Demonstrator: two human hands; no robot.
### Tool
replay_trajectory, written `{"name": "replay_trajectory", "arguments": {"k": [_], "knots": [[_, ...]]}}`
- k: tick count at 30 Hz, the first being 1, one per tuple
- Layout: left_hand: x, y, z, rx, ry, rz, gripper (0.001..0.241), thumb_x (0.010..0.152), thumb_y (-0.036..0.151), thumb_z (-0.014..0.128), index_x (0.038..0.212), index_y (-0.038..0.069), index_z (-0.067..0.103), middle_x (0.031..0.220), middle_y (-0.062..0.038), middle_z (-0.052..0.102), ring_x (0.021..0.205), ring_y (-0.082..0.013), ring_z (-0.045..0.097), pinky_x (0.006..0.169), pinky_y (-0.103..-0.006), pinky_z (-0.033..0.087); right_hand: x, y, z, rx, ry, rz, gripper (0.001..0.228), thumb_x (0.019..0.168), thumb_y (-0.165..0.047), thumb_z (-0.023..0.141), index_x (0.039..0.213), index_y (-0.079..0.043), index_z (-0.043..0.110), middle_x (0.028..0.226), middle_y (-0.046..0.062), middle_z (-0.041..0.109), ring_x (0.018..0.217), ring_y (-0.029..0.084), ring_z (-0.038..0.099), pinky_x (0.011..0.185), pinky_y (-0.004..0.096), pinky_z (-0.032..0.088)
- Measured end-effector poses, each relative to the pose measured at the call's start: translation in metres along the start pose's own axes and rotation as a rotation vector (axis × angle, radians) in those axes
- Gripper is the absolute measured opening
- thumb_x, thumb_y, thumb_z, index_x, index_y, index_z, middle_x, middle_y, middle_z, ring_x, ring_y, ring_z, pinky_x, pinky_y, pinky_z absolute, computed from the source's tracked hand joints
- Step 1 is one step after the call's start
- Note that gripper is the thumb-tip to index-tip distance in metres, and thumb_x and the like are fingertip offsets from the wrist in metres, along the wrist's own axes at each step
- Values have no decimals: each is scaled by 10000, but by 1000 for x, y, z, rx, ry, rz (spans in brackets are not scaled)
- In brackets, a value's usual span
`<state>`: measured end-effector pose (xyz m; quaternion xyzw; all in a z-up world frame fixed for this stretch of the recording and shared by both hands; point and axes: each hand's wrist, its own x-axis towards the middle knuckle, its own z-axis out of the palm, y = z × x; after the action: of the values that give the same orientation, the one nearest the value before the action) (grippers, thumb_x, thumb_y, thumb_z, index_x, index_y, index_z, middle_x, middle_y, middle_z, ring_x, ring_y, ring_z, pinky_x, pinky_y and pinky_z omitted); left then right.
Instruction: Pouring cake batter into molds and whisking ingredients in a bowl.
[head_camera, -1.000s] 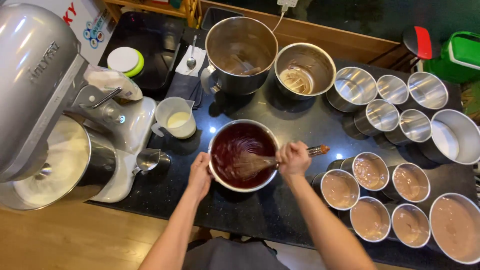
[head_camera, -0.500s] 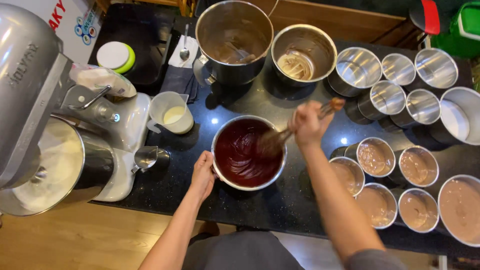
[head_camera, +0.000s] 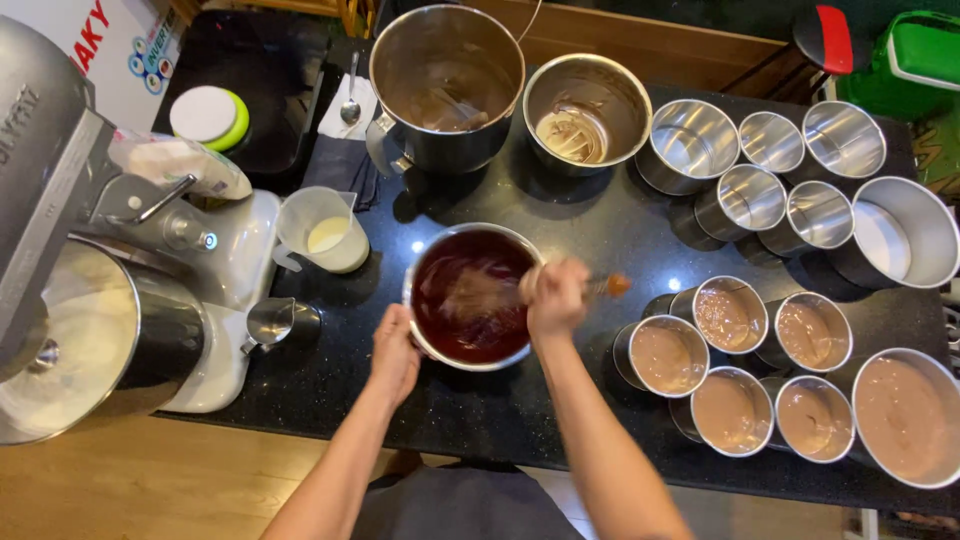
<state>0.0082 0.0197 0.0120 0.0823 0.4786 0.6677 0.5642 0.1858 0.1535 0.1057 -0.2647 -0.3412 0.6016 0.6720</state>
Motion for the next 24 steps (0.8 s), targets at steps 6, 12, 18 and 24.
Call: {"name": "replay_trajectory", "arguments": {"k": [6, 12, 18, 24], "knots": [[-8, -3, -26, 99, -29, -25, 199, 1085, 233, 503, 917, 129, 525, 822, 16, 579, 705, -105, 528, 626, -319, 500, 54, -46, 7, -353, -163, 12, 296, 862, -92, 533, 591, -129, 421, 504, 17, 450, 362, 146, 414, 337, 337, 379], [4, -1, -24, -6, 22, 68, 117, 1037, 137, 521, 920, 136, 529, 871, 12, 620, 790, -127, 615, 712, -337, 548, 17, 18, -50, 72, -108, 171, 331, 961, -186, 530, 655, -136, 416, 567, 12, 430, 434, 155, 416, 401, 334, 353], [-22, 12, 0, 71, 50, -102, 253, 1061, 300, 433, 882, 149, 529, 819, 32, 623, 702, -85, 569, 627, -288, 494, 81, 5, -10, -140, -179, 128, 290, 917, -94, 568, 683, -136, 401, 551, 13, 408, 411, 142, 374, 383, 316, 329], [12, -12, -59, -49, -18, 119, 265, 1139, 272, 504, 909, 148, 546, 770, 20, 557, 628, -82, 500, 559, -270, 454, 12, 33, -29, 109, -200, 219, 349, 920, -65, 582, 655, -151, 371, 524, -16, 353, 401, 128, 345, 377, 337, 315]]}}
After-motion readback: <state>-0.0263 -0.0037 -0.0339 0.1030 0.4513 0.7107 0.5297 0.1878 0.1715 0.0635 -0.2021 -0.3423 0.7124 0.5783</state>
